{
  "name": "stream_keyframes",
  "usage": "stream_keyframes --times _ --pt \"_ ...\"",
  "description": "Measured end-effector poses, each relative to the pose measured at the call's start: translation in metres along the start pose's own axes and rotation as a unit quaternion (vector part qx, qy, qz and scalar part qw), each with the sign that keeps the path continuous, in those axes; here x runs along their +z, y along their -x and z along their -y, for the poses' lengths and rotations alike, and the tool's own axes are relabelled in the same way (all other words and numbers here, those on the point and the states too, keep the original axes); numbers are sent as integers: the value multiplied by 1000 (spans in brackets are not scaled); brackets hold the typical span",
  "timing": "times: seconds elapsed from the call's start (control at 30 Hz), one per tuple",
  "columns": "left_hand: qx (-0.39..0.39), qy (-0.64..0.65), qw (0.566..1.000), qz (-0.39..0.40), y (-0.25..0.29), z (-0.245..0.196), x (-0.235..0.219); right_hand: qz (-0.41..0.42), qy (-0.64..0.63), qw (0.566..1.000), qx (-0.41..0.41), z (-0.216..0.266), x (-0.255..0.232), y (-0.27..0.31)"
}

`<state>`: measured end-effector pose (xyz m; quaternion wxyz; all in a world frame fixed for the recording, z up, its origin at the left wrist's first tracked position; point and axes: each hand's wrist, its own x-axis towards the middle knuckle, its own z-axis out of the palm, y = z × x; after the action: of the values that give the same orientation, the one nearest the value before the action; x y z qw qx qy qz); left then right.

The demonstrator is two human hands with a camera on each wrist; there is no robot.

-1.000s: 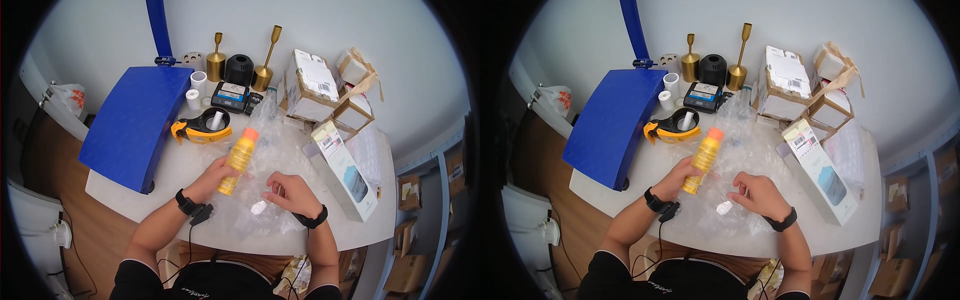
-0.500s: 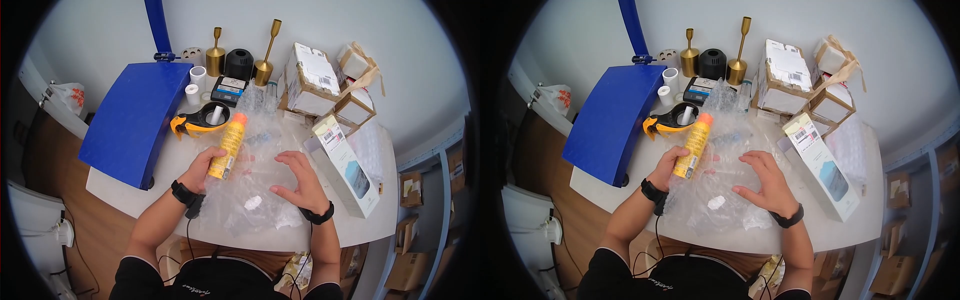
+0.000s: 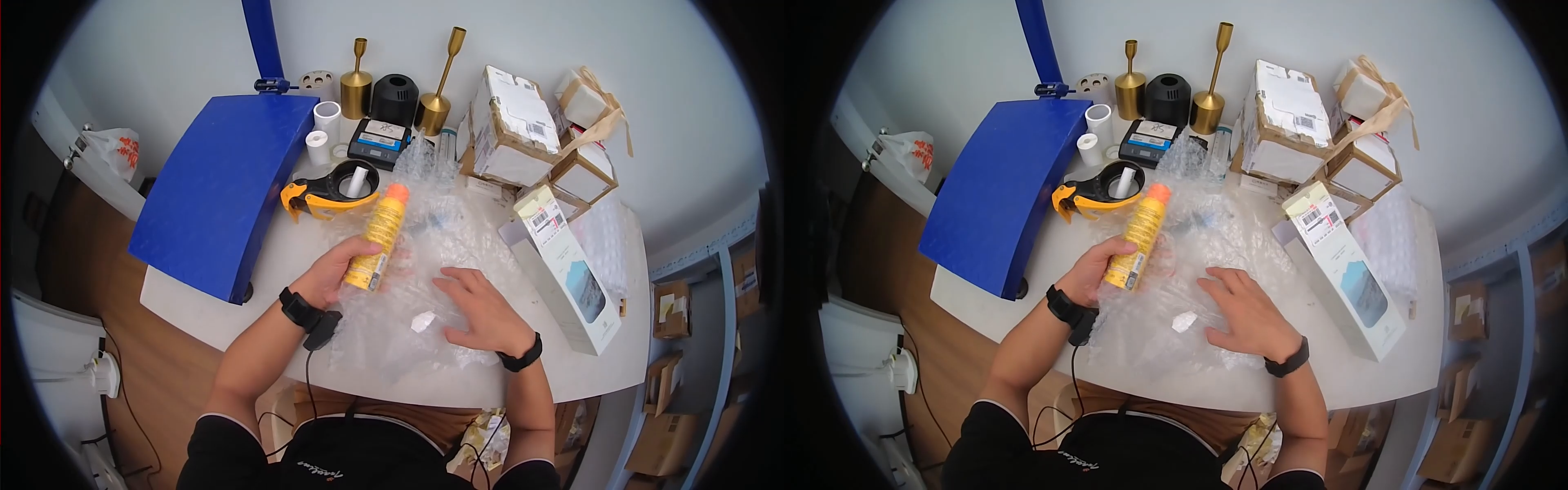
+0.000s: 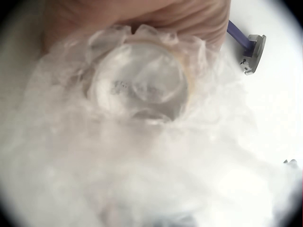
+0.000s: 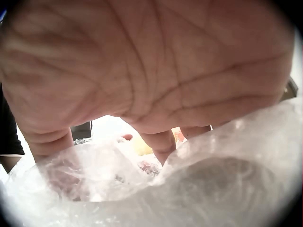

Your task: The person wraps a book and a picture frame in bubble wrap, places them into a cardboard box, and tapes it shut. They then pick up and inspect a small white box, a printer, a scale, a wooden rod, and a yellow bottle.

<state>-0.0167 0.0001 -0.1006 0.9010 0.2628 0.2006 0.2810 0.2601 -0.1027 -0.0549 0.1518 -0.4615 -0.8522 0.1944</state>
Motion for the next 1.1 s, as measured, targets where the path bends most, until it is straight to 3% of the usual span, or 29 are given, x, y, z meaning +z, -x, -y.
stream_keyframes --times 0.07,0.17,0.3,0.43,0.53,0.6,0.63,0.7,0.8,0.87,0.97,1.0,1.03,1.07,1.1 --pt "-11 -116 993 -22 -1 -2 -1 14 -12 999 28 -1 -4 1" --pt "-10 -175 984 -41 -2 0 1 11 -22 999 44 5 -17 3" --pt "10 -149 988 -39 -3 5 10 -11 -48 999 -13 14 -34 6" --pt "-2 -200 979 -44 2 0 13 16 -76 997 -20 7 -28 13" --pt "6 -236 970 -53 8 -7 24 -33 -111 993 12 7 -39 8" --pt "10 -251 966 -57 12 -11 36 -146 -140 979 28 18 -54 6" --pt "7 -276 960 -41 13 -15 43 -149 -139 979 26 22 -61 4" --pt "4 -303 953 -25 16 -23 58 -211 -65 975 -36 29 -74 -1" --pt "-24 -333 943 8 21 -37 81 -204 30 974 -97 57 -105 -14" --pt "-73 -354 929 76 23 -41 100 -199 95 965 -143 75 -118 -22" --pt "-114 -423 893 105 29 -42 124 -153 143 960 -185 90 -126 -32" --pt "-114 -424 892 105 31 -43 130 -11 113 986 -125 92 -128 -35" --pt "-121 -476 861 128 32 -45 136 130 79 987 -60 94 -130 -37" --pt "-128 -527 826 151 33 -48 141 134 60 986 -75 87 -124 -42" --pt "-127 -529 825 152 34 -51 144 132 62 987 -75 87 -124 -45"
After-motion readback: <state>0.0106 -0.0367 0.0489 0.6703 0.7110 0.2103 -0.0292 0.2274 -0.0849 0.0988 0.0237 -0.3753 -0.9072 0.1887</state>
